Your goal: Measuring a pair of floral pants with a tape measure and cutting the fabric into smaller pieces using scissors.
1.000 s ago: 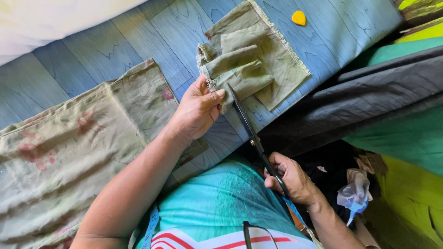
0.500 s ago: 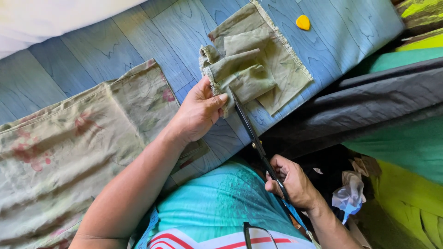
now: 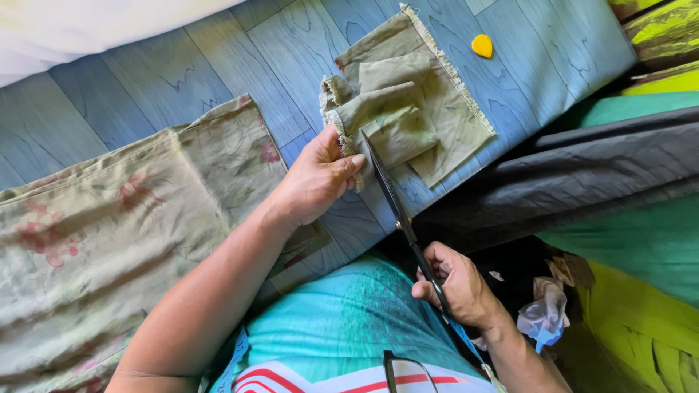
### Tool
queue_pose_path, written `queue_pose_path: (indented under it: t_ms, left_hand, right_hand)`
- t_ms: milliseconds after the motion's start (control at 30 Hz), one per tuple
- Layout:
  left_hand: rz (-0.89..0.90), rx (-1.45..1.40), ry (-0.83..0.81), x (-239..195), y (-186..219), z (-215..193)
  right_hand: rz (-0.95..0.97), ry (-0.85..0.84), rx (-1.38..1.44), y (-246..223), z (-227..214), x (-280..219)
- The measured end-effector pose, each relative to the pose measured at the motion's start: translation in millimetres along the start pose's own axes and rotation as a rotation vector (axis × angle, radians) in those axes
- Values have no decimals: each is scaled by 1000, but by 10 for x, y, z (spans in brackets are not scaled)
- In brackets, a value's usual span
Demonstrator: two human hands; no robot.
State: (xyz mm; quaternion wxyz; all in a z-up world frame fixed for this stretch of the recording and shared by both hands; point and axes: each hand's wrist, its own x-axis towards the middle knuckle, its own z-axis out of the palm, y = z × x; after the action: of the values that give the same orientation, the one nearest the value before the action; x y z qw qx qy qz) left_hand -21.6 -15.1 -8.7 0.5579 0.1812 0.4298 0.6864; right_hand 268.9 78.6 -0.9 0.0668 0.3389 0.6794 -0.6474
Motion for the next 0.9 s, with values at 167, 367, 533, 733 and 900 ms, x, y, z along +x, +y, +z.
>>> queue_pose_path:
  t_ms: [167, 367, 533, 733, 900]
  left_hand:
    - [-1, -51, -7, -3, -15, -17]
    - [60, -171, -32, -7, 21, 3]
    - [98, 21, 232, 20, 132, -2]
    - [64, -12, 263, 19, 179, 45]
    - [35, -94, 220, -9, 159, 71]
  right_hand:
    - [6, 1, -2, 52, -2, 37]
    - [-28, 2, -10, 132, -14, 51]
    - [-6, -2, 0, 77, -28, 54]
    - [-61, -30, -34, -78, -42, 46]
    - [-66, -32, -63, -130, -42, 75]
